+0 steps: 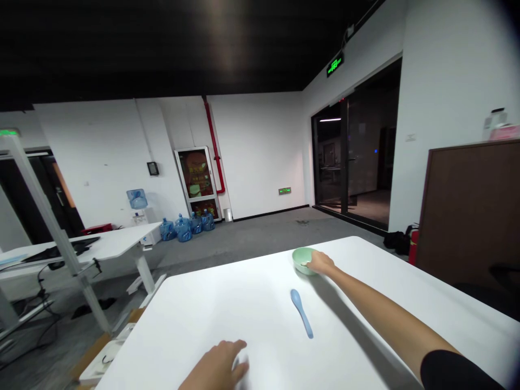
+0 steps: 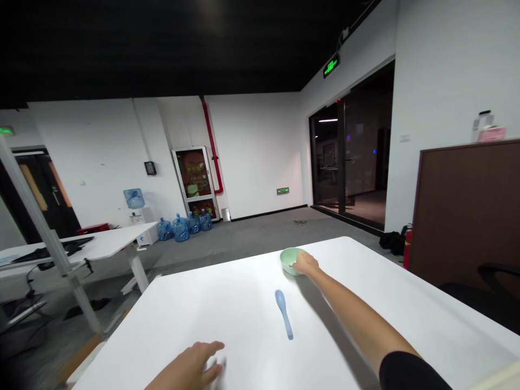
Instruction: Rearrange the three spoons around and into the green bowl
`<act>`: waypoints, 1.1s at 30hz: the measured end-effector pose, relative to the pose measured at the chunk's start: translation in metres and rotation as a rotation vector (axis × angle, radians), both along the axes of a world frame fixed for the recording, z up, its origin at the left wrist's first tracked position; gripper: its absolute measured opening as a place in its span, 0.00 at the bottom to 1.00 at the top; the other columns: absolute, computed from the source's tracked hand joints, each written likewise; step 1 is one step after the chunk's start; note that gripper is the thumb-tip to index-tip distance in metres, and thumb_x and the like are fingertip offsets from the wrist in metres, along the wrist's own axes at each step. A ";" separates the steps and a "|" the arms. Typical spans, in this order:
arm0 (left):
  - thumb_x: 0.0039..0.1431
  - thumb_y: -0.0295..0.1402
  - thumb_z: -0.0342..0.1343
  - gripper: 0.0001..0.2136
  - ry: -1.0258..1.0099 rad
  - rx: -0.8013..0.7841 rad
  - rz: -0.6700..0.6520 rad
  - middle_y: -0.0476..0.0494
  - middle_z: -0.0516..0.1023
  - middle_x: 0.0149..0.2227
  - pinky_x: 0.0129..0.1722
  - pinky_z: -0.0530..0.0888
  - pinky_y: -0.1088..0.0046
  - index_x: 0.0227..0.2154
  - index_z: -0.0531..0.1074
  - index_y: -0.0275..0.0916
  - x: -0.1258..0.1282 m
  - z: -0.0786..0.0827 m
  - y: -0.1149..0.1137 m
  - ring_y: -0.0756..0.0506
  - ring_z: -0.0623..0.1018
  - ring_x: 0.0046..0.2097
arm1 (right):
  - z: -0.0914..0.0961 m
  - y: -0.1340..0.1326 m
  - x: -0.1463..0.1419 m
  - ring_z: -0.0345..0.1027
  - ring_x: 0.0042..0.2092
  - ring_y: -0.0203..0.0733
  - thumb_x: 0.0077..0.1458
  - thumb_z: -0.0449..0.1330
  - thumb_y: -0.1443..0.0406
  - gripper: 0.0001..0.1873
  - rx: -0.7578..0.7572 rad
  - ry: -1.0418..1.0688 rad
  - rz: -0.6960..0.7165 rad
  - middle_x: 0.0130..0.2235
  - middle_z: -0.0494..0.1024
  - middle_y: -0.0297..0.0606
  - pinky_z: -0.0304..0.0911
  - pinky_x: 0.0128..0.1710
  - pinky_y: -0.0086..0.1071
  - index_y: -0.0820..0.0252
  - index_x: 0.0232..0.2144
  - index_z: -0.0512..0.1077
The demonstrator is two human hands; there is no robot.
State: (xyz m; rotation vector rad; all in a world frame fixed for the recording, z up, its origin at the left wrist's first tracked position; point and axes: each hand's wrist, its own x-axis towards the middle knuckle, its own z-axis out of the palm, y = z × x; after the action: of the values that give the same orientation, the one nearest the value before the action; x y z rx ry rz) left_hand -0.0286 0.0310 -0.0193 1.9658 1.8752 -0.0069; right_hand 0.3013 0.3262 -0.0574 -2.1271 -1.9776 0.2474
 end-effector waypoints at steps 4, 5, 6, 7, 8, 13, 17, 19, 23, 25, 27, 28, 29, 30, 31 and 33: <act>0.58 0.49 0.46 0.25 0.002 -0.001 -0.007 0.41 0.72 0.55 0.56 0.65 0.58 0.58 0.65 0.51 0.000 0.000 0.001 0.38 0.72 0.55 | 0.009 -0.008 0.001 0.71 0.48 0.53 0.51 0.58 0.51 0.25 0.005 0.032 -0.003 0.50 0.76 0.51 0.64 0.39 0.34 0.62 0.45 0.73; 0.58 0.49 0.46 0.25 -0.001 -0.003 -0.008 0.41 0.72 0.55 0.55 0.66 0.58 0.57 0.65 0.51 -0.001 -0.001 0.001 0.38 0.72 0.55 | 0.013 -0.012 0.001 0.72 0.48 0.52 0.52 0.56 0.51 0.24 0.017 0.040 -0.012 0.49 0.76 0.51 0.63 0.39 0.34 0.62 0.44 0.74; 0.58 0.49 0.46 0.25 -0.003 -0.005 -0.006 0.41 0.72 0.55 0.55 0.66 0.58 0.57 0.65 0.51 -0.001 -0.001 0.001 0.38 0.72 0.55 | 0.018 -0.017 0.002 0.72 0.47 0.52 0.54 0.54 0.51 0.24 0.032 0.048 -0.023 0.48 0.76 0.51 0.63 0.39 0.34 0.62 0.43 0.74; 0.58 0.49 0.46 0.25 -0.005 -0.005 -0.004 0.41 0.72 0.55 0.55 0.66 0.58 0.57 0.65 0.51 -0.001 -0.001 0.001 0.38 0.72 0.55 | 0.023 -0.022 0.003 0.72 0.46 0.51 0.56 0.52 0.51 0.24 0.048 0.055 -0.029 0.47 0.77 0.52 0.63 0.39 0.34 0.62 0.42 0.75; 0.58 0.49 0.46 0.25 -0.007 -0.005 -0.001 0.42 0.72 0.55 0.55 0.66 0.58 0.57 0.65 0.51 -0.001 -0.001 0.000 0.38 0.72 0.55 | 0.029 -0.028 0.005 0.72 0.46 0.51 0.58 0.49 0.51 0.25 0.069 0.061 -0.028 0.45 0.77 0.52 0.62 0.39 0.34 0.63 0.41 0.75; 0.58 0.50 0.47 0.26 -0.012 -0.004 -0.006 0.42 0.71 0.56 0.55 0.65 0.59 0.57 0.65 0.50 0.001 -0.001 -0.002 0.38 0.71 0.56 | 0.050 -0.071 0.025 0.71 0.46 0.52 0.60 0.45 0.49 0.27 0.192 0.079 0.020 0.43 0.78 0.50 0.61 0.41 0.35 0.62 0.42 0.75; 0.58 0.49 0.47 0.25 -0.015 0.001 -0.009 0.42 0.71 0.56 0.55 0.65 0.60 0.58 0.65 0.50 0.003 -0.002 -0.004 0.38 0.71 0.56 | 0.050 -0.114 0.041 0.70 0.50 0.53 0.58 0.46 0.45 0.32 0.201 0.136 0.126 0.49 0.77 0.49 0.60 0.45 0.35 0.62 0.52 0.69; 0.58 0.49 0.47 0.25 -0.009 0.008 -0.015 0.42 0.71 0.56 0.56 0.65 0.60 0.58 0.65 0.49 0.003 -0.003 -0.006 0.39 0.71 0.56 | 0.044 -0.136 0.046 0.67 0.54 0.52 0.57 0.47 0.44 0.35 0.193 0.179 0.226 0.54 0.73 0.47 0.59 0.49 0.35 0.60 0.58 0.64; 0.58 0.49 0.47 0.25 -0.005 0.018 -0.028 0.42 0.71 0.56 0.56 0.65 0.62 0.58 0.65 0.49 0.003 -0.002 -0.010 0.39 0.71 0.56 | 0.027 -0.167 0.048 0.59 0.61 0.51 0.57 0.47 0.43 0.39 0.186 0.232 0.347 0.63 0.62 0.43 0.55 0.57 0.37 0.56 0.64 0.56; 0.58 0.49 0.47 0.26 -0.008 0.023 -0.033 0.42 0.72 0.56 0.56 0.65 0.62 0.58 0.65 0.48 0.003 -0.002 -0.012 0.39 0.72 0.56 | 0.020 -0.175 0.045 0.55 0.63 0.51 0.58 0.47 0.44 0.40 0.162 0.248 0.368 0.65 0.58 0.43 0.52 0.59 0.39 0.57 0.66 0.51; 0.58 0.49 0.47 0.26 -0.012 0.027 -0.037 0.42 0.72 0.55 0.55 0.66 0.63 0.57 0.65 0.47 0.004 -0.001 -0.014 0.40 0.72 0.55 | 0.014 -0.179 0.043 0.52 0.65 0.52 0.58 0.48 0.45 0.41 0.132 0.253 0.383 0.66 0.56 0.44 0.49 0.61 0.41 0.59 0.66 0.49; 0.58 0.49 0.47 0.26 -0.013 0.028 -0.039 0.42 0.72 0.55 0.55 0.66 0.64 0.57 0.65 0.47 0.004 -0.001 -0.014 0.40 0.72 0.55 | 0.013 -0.181 0.043 0.51 0.65 0.52 0.58 0.48 0.46 0.41 0.123 0.251 0.390 0.66 0.55 0.45 0.48 0.62 0.42 0.59 0.67 0.48; 0.58 0.49 0.46 0.26 -0.013 0.029 -0.038 0.42 0.72 0.55 0.55 0.66 0.64 0.58 0.65 0.47 0.005 0.000 -0.015 0.40 0.72 0.55 | 0.012 -0.181 0.043 0.49 0.66 0.52 0.58 0.49 0.46 0.41 0.121 0.249 0.397 0.66 0.55 0.45 0.47 0.62 0.42 0.60 0.67 0.48; 0.58 0.49 0.46 0.26 -0.012 0.029 -0.036 0.42 0.72 0.55 0.55 0.66 0.64 0.58 0.65 0.47 0.006 0.000 -0.015 0.40 0.72 0.55 | 0.012 -0.182 0.044 0.48 0.66 0.51 0.58 0.48 0.46 0.41 0.122 0.247 0.402 0.67 0.54 0.45 0.47 0.63 0.42 0.60 0.67 0.48; 0.58 0.49 0.46 0.26 -0.010 0.027 -0.033 0.42 0.72 0.55 0.55 0.66 0.65 0.58 0.65 0.47 0.006 0.001 -0.016 0.40 0.72 0.55 | 0.012 -0.182 0.045 0.48 0.66 0.51 0.58 0.48 0.46 0.41 0.123 0.246 0.403 0.67 0.54 0.45 0.46 0.63 0.42 0.60 0.67 0.49; 0.58 0.49 0.46 0.26 -0.010 0.026 -0.033 0.43 0.73 0.55 0.55 0.66 0.65 0.57 0.65 0.47 0.007 0.001 -0.017 0.41 0.72 0.55 | 0.013 -0.183 0.047 0.49 0.66 0.52 0.58 0.48 0.46 0.40 0.126 0.243 0.393 0.66 0.54 0.45 0.47 0.63 0.43 0.60 0.66 0.49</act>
State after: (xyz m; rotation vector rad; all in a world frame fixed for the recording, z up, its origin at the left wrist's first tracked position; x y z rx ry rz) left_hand -0.0216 0.0145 -0.0180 2.0101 1.8456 0.0185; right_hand 0.3483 0.1435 -0.0448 -1.5372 -2.1787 0.4124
